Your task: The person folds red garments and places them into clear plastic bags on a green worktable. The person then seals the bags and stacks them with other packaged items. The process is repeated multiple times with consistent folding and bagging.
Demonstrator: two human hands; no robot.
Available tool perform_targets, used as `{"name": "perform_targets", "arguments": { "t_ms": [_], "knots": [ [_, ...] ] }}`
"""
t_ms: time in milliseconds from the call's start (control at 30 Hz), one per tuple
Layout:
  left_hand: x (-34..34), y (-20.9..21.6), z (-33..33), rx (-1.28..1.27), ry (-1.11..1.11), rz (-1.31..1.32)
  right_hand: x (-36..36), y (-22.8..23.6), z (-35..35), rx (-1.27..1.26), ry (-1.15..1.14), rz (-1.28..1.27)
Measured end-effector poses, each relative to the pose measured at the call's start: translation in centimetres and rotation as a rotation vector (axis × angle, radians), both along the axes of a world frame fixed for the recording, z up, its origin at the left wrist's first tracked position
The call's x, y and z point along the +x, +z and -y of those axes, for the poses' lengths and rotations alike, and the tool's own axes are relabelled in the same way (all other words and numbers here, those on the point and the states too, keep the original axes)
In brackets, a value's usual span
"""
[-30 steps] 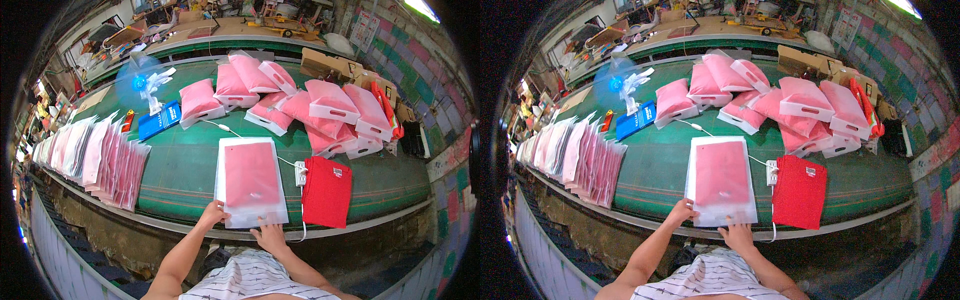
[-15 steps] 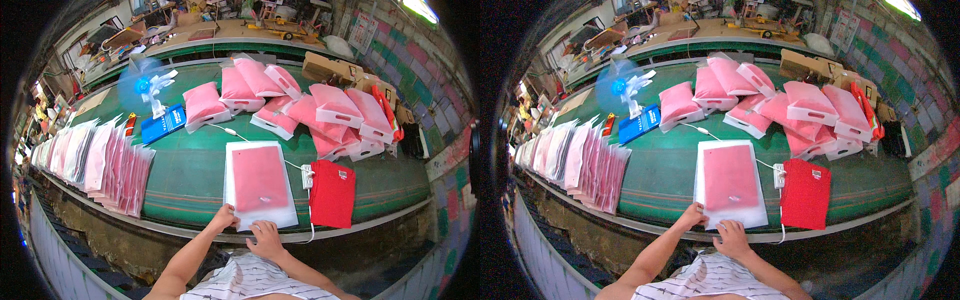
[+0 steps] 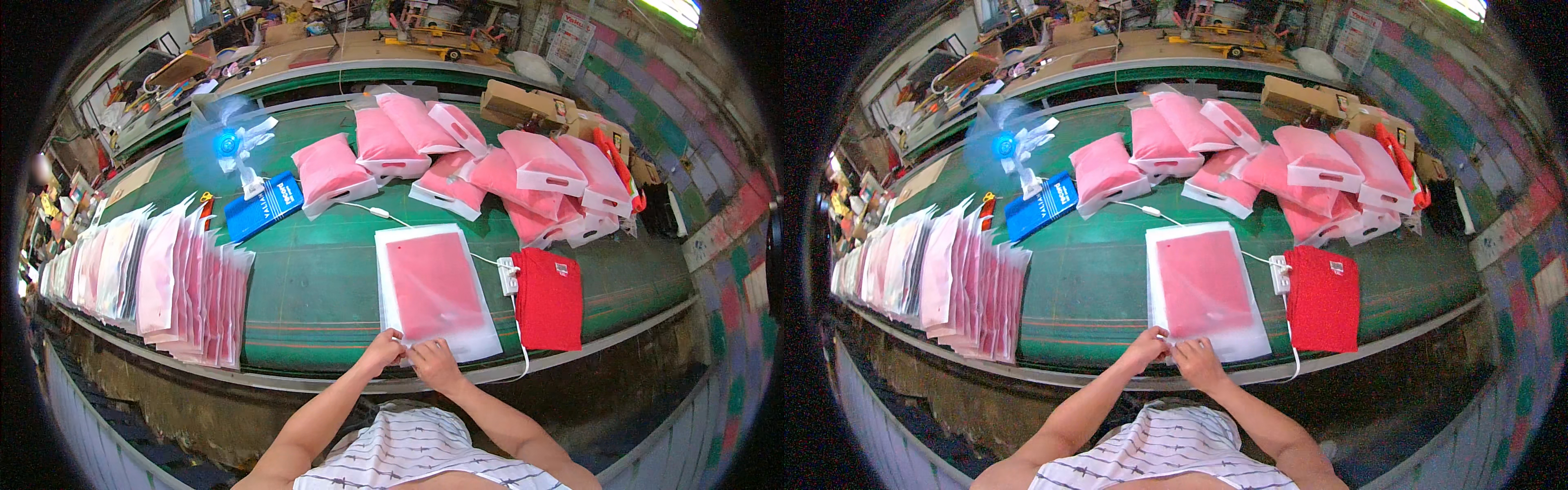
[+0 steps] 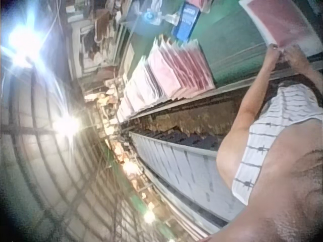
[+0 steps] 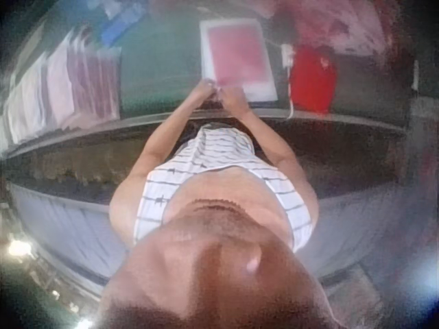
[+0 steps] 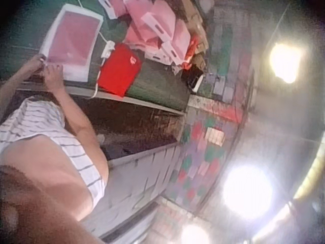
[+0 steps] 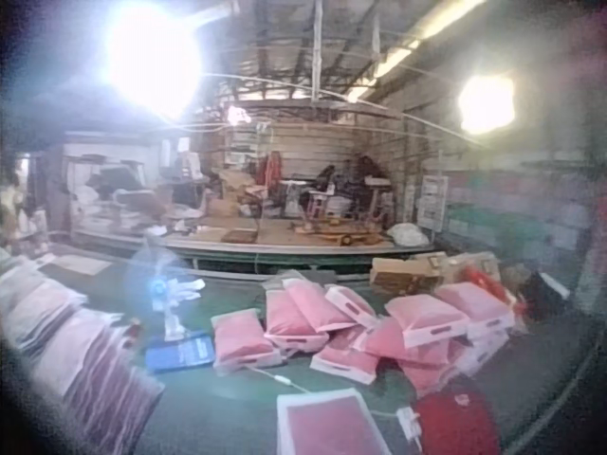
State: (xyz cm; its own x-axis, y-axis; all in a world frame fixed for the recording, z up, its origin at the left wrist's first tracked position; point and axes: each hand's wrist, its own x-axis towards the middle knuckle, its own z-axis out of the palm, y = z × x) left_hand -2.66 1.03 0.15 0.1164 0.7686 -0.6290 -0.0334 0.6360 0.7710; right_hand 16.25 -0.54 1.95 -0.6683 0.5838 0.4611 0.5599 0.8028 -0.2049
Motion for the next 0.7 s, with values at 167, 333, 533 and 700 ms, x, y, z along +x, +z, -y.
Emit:
{"name": "perform_targets", "arguments": {
  "t_ms": [167, 333, 533, 700],
  "knots": [
    [0.1, 0.5, -0.1, 0.015, -0.03, -0.01, -0.1, -0.2, -0.8, -0.01, 0.032, 0.002],
    [-0.2, 0.7, -0.2, 0.069, 0.028, 0.075, 0.5, -1.2, -1.5, -0.037, 0.014, -0.026],
    [-0.9, 1.6, -0.5, 0.058, 0.073, 0.133, 5.7, 0.1, -3.4, 0.029, -0.013, -0.012],
    [-2.0, 0.6, -0.4, 0.017, 0.084, 0.173, 12.6, -0.9, -5.0, 0.061, -0.09, 0.107]
  ]
}}
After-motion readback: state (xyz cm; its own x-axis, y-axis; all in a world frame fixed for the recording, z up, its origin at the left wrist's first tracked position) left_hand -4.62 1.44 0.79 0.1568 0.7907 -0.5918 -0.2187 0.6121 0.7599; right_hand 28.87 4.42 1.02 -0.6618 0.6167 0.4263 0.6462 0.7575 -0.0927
